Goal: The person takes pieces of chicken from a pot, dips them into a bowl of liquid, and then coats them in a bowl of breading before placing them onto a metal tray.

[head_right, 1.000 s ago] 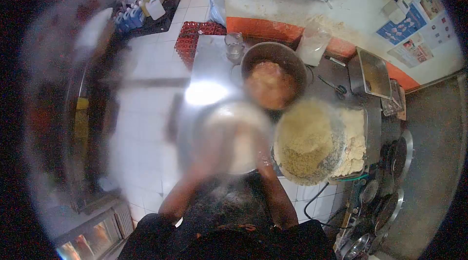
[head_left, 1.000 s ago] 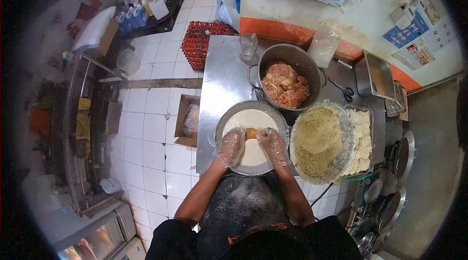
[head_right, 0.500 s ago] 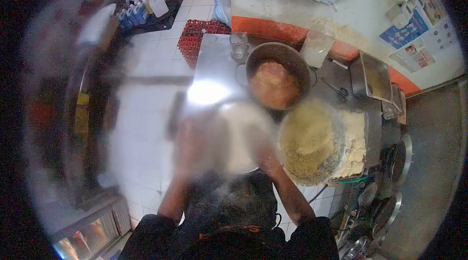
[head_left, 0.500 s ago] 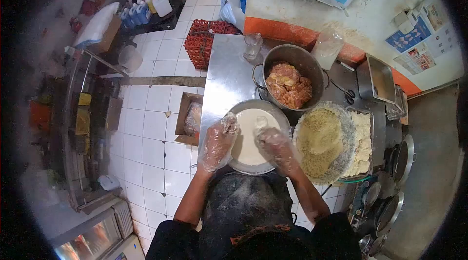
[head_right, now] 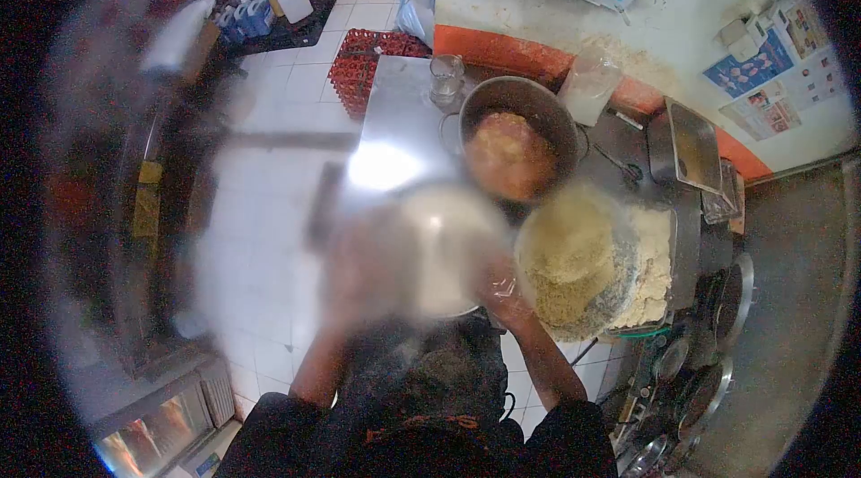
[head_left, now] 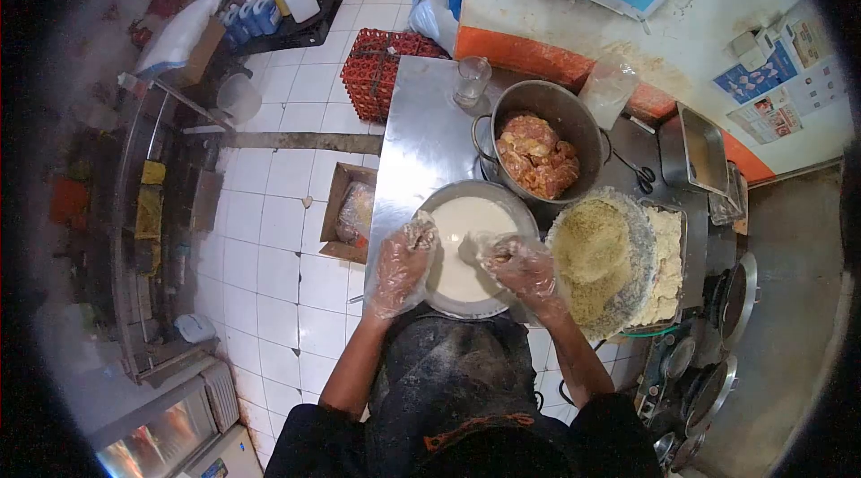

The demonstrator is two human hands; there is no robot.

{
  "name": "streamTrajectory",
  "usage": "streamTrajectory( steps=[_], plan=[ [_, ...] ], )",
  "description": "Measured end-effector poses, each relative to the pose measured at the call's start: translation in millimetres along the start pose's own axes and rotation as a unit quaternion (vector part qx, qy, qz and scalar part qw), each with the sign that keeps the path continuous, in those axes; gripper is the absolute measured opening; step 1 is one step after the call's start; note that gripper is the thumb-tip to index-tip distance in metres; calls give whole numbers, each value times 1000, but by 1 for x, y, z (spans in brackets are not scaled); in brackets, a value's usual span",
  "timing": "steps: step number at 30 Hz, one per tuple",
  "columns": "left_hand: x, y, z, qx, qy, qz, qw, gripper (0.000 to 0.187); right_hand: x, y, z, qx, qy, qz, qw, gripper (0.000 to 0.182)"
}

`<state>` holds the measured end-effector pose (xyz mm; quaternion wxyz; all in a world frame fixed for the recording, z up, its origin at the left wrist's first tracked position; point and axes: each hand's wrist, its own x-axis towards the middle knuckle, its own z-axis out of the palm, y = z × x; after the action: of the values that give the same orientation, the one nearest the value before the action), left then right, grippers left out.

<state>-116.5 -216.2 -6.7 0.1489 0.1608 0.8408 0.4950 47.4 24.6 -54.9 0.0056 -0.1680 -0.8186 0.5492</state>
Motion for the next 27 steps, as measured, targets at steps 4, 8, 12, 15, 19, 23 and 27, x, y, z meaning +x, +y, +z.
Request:
streamTrajectory(
  steps=[4, 8, 12, 15, 19, 23, 27],
  plan=[
    [5, 27, -17, -34, -25, 22, 999, 28, -8, -33, -4, 170, 28, -44, 984, 30],
    [1, 18, 4, -43, 8, 76, 996, 27, -8, -111, -15, -34, 60, -123, 990, 31],
    [4, 18, 12, -60, 14, 82, 995, 24, -15, -121, -15, -66, 108, -58, 990, 26],
    [0, 14, 6, 34, -2, 99, 995, 23, -16, -127, -15, -31, 125, -79, 989, 26],
    [-1, 30, -3, -40, -13, 97, 994, 24, -14, -131, -21, 63, 108, 6, 992, 29],
    [-9, 30, -5, 83, 50, 191, 977, 24, -16, -110, -19, -9, 135, -91, 987, 29],
    [-11, 64, -13, 86, 88, 236, 964, 23, -19, -89, -15, -52, 115, -56, 990, 27]
  ],
)
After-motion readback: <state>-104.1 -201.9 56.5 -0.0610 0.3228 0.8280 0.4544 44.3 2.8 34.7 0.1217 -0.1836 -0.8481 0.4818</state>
